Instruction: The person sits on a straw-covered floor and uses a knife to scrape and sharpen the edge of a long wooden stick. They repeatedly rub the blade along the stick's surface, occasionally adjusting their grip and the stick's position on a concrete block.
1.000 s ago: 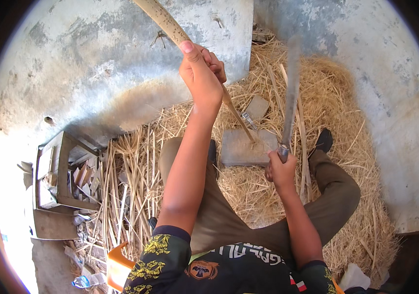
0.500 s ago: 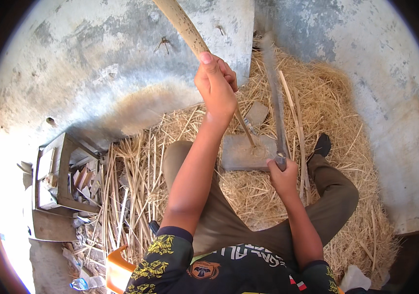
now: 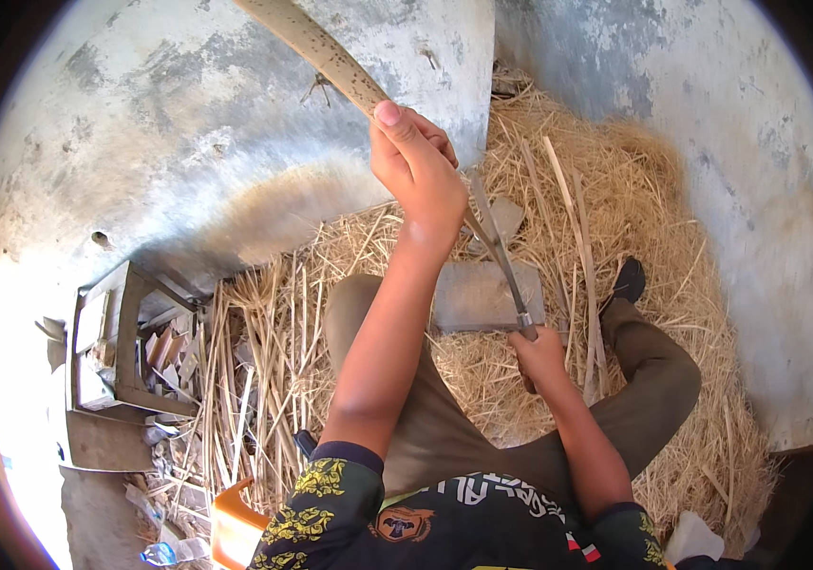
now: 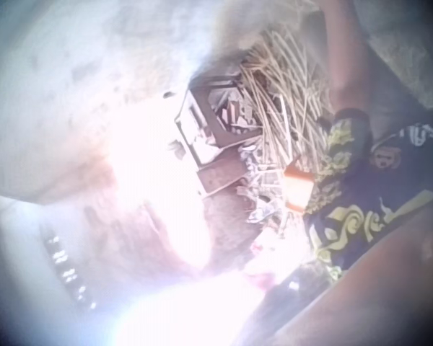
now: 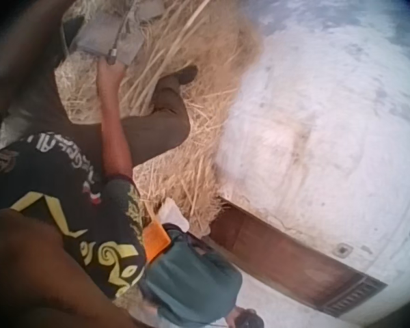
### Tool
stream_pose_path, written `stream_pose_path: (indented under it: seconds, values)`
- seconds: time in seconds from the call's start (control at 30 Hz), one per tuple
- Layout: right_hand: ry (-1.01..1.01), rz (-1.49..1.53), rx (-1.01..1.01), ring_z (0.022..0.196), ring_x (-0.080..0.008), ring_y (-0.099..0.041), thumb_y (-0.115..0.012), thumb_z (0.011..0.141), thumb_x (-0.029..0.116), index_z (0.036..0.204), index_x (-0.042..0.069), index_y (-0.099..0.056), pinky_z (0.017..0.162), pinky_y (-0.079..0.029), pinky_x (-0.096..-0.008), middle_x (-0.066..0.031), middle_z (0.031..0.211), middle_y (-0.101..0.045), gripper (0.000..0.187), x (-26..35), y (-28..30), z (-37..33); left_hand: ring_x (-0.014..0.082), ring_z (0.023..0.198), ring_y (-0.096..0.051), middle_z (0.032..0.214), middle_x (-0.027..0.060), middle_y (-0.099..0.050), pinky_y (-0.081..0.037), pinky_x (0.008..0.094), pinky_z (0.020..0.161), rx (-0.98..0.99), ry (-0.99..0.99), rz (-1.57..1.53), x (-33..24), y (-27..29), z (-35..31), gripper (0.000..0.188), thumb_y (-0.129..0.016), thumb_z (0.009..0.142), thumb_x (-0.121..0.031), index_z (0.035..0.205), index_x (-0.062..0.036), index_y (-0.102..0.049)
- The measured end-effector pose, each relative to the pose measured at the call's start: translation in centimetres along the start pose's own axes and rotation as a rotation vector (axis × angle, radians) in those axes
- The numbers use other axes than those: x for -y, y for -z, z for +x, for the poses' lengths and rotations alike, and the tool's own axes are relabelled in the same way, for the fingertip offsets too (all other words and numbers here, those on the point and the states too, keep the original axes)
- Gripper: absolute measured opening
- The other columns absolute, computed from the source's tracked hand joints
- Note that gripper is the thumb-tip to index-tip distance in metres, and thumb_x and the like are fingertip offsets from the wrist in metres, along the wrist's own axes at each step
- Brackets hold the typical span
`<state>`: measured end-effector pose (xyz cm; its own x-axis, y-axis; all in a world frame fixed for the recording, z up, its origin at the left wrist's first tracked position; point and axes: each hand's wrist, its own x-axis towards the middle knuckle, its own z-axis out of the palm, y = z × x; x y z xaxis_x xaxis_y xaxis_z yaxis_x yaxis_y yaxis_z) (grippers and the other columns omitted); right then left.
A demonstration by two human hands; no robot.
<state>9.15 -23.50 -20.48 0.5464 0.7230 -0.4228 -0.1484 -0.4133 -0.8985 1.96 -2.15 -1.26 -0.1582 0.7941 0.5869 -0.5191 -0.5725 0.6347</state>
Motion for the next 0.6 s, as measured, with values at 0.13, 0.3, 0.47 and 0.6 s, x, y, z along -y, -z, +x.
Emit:
stream_pose_path:
  seconds: [0.13,0.3,0.47,0.6]
  values:
    - [-0.306,0.587,0.271,0.037,-0.0103,-0.038,-0.066,0.085,0.014,0.070,0.010,-0.049,0.037,-0.032,-0.0312,0.0015,0.050,-0.040,0.023,2.4,0.3,-0.5,0.0081,0.043,-0.039,0.057,0.0010,-0.041,-0.034,0.0248,0.039,-0.066,0.015,0.071,2.1,0.1,0.0,0.056,-0.034,0.107,-0.058,0.080,-0.0082,-0.039]
    - [0.023,0.559,0.121,0.036,-0.0096,-0.038,-0.066,0.086,0.012,0.067,0.011,-0.046,0.037,-0.034,-0.0297,0.0021,0.049,-0.040,0.027,5.8,-0.2,-2.1,0.0080,0.044,-0.041,0.060,0.0017,-0.043,-0.035,0.0243,0.039,-0.057,-0.043,0.112,2.5,0.8,0.1,0.055,-0.034,0.107,-0.057,0.084,-0.0072,-0.039]
    - [0.227,0.041,-0.180,0.037,-0.0144,-0.046,-0.065,0.085,0.012,0.065,0.004,-0.054,0.038,-0.037,-0.0322,-0.0030,0.051,-0.051,0.024,-1.0,-0.4,1.7,0.0080,0.044,-0.041,0.059,0.0007,-0.043,-0.035,0.0237,0.039,-0.095,-0.055,0.154,3.0,-0.1,0.0,0.054,-0.033,0.107,-0.056,0.083,-0.0071,-0.038]
    - [-0.041,0.001,0.003,0.034,-0.0133,-0.042,-0.064,0.083,0.007,0.065,0.005,-0.050,0.034,-0.032,-0.0311,-0.0019,0.048,-0.046,0.024,0.5,0.7,1.5,0.0071,0.051,-0.041,0.059,-0.0008,-0.044,-0.036,0.0272,0.046,-0.101,0.028,0.112,2.5,0.6,0.3,0.049,-0.037,0.109,-0.048,0.088,-0.0046,-0.046]
